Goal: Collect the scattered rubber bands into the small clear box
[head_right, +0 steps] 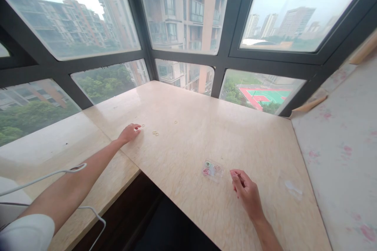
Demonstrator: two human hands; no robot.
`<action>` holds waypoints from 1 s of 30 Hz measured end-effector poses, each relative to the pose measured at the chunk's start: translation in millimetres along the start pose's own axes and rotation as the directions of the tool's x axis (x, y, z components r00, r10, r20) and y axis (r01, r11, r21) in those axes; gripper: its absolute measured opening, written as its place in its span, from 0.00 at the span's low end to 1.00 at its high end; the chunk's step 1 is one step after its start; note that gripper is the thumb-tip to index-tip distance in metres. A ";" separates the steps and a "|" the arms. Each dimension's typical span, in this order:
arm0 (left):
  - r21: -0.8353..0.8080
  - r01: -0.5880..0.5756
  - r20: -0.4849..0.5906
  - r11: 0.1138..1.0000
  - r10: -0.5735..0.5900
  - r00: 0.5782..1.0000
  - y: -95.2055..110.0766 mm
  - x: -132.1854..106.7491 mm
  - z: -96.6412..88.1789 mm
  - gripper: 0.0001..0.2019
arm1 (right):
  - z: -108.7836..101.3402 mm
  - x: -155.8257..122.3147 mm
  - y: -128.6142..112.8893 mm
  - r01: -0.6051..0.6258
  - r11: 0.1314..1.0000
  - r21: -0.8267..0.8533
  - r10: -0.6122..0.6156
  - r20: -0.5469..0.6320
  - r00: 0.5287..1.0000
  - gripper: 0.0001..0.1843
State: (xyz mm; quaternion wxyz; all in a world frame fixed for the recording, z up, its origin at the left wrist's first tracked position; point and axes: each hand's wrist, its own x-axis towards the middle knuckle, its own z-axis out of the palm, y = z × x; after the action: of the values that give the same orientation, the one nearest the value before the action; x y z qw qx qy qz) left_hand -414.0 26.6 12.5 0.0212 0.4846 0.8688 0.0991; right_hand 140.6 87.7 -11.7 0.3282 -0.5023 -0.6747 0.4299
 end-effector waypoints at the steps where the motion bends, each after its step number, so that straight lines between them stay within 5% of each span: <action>1: 0.001 -0.003 0.009 1.000 0.003 1.000 -2.1 3.1 -0.1 0.17 | 0.1 -0.1 -0.2 -0.002 1.000 -0.003 0.002 -0.001 1.000 0.25; 16: 0.084 -0.091 0.149 0.992 0.078 0.986 -6.9 45.3 -2.9 0.09 | 2.4 1.3 0.9 -0.051 0.999 0.010 0.051 -0.043 0.998 0.26; 30: -0.107 -0.090 0.087 0.990 0.099 0.991 4.5 34.1 6.1 0.04 | 2.3 1.0 -1.7 -0.061 0.998 0.033 0.063 -0.057 0.996 0.25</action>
State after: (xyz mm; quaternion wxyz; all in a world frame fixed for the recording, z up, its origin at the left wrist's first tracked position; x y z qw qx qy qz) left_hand -427.5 58.6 9.4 0.0817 0.5277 0.8366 0.1222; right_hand 137.6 87.8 -11.1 0.3417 -0.5302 -0.6422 0.4356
